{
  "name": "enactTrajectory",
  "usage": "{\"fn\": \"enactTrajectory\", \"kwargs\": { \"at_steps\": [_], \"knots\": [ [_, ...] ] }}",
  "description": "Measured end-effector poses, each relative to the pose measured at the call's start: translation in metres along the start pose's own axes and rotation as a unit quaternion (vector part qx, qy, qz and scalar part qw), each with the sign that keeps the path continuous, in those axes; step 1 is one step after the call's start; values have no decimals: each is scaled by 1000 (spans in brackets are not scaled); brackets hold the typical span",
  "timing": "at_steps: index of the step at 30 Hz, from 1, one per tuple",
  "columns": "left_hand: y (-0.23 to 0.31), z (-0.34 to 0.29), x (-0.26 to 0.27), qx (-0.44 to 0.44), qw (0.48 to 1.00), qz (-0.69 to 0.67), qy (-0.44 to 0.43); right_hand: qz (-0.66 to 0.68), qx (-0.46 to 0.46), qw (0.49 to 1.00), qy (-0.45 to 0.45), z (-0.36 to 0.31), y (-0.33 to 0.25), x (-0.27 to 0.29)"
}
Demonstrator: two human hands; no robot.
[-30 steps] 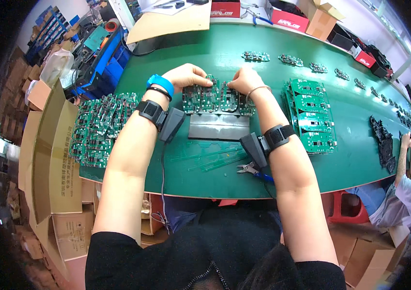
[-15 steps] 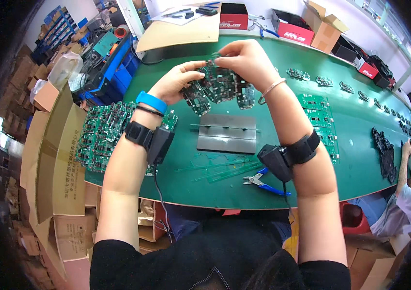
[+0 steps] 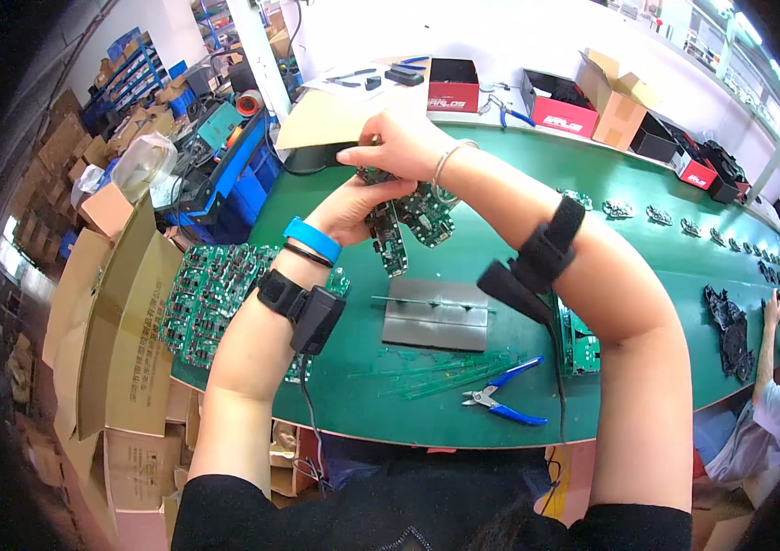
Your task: The person uses blue-handled pliers to trim the edges of green circuit boards. They repeatedly pick up boards from a stack, cut off excess material, and place the finished boards on the table. The person also clears away the cut-off scraps and retrieves more boards from a cardboard box.
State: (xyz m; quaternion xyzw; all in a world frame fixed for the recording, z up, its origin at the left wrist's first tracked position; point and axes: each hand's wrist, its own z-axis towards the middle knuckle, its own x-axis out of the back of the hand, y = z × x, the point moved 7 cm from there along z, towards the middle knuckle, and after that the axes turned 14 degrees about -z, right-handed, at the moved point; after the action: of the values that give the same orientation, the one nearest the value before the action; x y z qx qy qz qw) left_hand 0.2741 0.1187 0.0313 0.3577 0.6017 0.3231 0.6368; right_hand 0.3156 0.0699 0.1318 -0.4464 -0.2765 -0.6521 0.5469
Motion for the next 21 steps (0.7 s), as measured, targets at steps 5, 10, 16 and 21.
{"fn": "enactTrajectory", "kwargs": {
  "at_steps": [5, 10, 16, 21],
  "knots": [
    [23, 16, 11, -78, 994, -66, 40, -32, -102, 994, 37, 16, 48, 41],
    [54, 23, 38, -135, 982, -116, 57, 175, -222, 955, -87, -8, 78, 15],
    [23, 46, 67, -87, 982, -140, 93, 451, -279, 846, -46, -15, 126, -58],
    [-18, 53, 141, 26, 961, -142, 236, 449, -361, 815, -68, -36, 196, -110]
  ]
}}
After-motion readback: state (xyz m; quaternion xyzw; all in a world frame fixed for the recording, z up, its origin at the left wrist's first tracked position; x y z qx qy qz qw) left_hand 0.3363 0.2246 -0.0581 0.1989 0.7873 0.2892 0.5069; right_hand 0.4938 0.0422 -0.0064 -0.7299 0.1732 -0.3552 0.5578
